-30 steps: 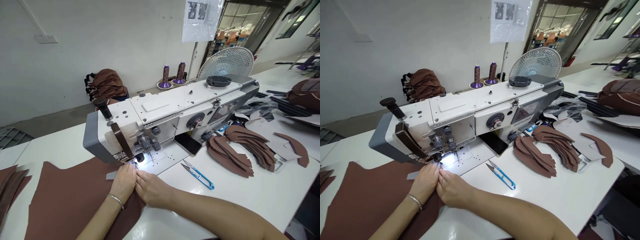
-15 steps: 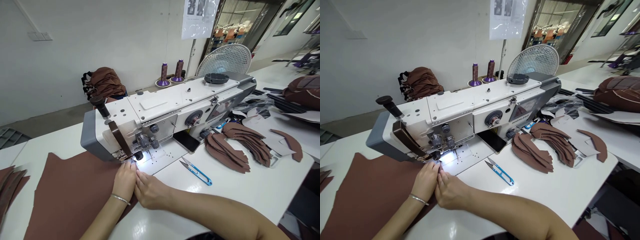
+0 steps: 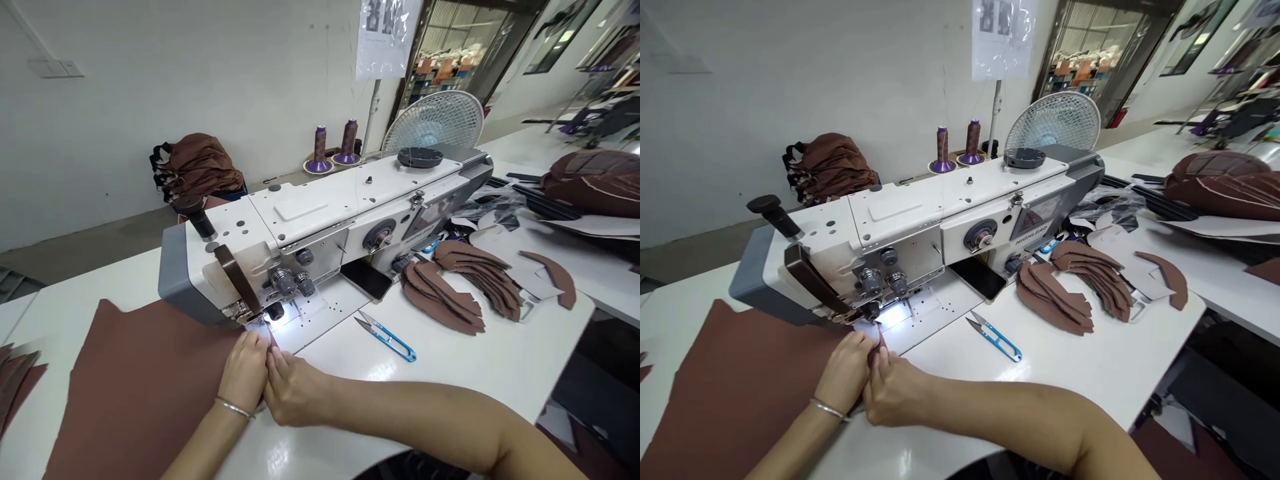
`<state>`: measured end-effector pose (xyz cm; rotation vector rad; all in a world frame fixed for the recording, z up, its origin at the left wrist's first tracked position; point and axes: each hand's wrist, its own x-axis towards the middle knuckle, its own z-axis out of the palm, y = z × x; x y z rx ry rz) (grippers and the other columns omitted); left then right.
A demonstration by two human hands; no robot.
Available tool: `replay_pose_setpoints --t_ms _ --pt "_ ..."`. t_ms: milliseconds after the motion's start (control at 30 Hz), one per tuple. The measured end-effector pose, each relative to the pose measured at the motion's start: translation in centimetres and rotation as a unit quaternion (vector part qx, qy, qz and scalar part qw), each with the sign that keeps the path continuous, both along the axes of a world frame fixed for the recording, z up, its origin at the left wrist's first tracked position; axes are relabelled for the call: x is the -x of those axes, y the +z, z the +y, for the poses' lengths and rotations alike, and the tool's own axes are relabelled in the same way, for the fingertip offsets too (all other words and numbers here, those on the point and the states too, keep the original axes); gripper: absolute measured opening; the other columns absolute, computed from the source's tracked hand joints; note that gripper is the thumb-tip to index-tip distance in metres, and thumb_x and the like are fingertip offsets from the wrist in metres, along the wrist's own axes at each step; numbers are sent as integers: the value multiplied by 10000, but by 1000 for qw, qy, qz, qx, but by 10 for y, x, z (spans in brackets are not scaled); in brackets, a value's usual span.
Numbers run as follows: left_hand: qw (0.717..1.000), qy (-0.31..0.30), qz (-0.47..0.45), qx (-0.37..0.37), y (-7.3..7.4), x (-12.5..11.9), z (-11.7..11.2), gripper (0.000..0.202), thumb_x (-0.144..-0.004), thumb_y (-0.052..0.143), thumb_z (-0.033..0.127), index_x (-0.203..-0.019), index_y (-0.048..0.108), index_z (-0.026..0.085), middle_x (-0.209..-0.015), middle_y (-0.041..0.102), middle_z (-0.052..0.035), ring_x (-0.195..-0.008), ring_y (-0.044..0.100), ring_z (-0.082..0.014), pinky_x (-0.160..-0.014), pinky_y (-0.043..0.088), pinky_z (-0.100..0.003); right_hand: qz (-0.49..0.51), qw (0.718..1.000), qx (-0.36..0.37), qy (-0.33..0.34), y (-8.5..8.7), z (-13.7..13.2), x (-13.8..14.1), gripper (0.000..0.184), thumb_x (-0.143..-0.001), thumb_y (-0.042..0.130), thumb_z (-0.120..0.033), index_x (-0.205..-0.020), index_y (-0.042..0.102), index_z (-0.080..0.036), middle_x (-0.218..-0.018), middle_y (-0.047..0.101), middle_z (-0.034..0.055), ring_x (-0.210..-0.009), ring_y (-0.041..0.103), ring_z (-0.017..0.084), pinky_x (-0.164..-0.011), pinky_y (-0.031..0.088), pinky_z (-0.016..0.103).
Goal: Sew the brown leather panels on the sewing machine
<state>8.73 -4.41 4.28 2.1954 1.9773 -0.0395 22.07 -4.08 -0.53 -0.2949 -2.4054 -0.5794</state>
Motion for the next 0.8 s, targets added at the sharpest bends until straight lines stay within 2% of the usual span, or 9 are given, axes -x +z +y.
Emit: replay_pose_setpoints --t_ms 167,267,367,500,567,667,800 --pt "1000 -13 3 9 1 6 13 210 -882 468 109 -886 673 153 -915 627 -80 -949 579 -224 -887 452 -329 3 1000 -13 -13 -4 9 10 252 -788 439 -75 -884 642 38 -884 678 296 -798 685 325 -752 546 506" --pt "1000 -16 14 9 -5 13 17 236 -871 466 96 -951 679 160 -948 652 -85 -926 606 -228 -866 467 -346 4 1000 -15 -27 -4 12 15 268 -798 430 -65 -919 638 54 -917 675 299 -820 682 326 -783 533 526" --pt "997 -33 14 -66 -18 24 13 285 -847 474 60 -1017 671 177 -1010 670 -86 -942 615 -231 -874 469 -367 5 999 -13 -43 -2 3 14 272 -811 452 -74 -957 632 68 -933 674 297 -838 680 342 -765 537 528" --pt "960 -120 57 -247 -33 44 6 280 -864 461 85 -1037 660 179 -1083 659 -126 -989 593 -295 -879 441 -462 6 1000 -1 -27 1 -16 6 259 -802 485 -77 -950 640 69 -925 678 290 -823 686 354 -695 551 494" --pt "933 -189 63 -301 -35 53 7 279 -896 411 104 -1034 647 152 -1077 661 -135 -954 601 -276 -846 450 -429 10 1000 10 -17 3 -20 4 264 -788 500 -72 -953 645 75 -921 679 287 -826 689 363 -668 554 472" --pt "904 -268 41 -330 -35 59 13 296 -925 348 118 -1050 615 89 -1047 665 -147 -910 614 -224 -761 474 -330 11 1000 13 -13 5 -19 4 262 -776 517 -75 -944 655 69 -906 686 275 -822 690 369 -667 554 465" --pt "893 -294 36 -339 -35 60 21 269 -927 349 137 -1009 597 70 -965 664 -155 -805 624 -213 -628 473 -297 4 1000 24 -8 6 -14 6 260 -780 517 -89 -937 661 61 -903 687 269 -828 689 361 -685 548 453"
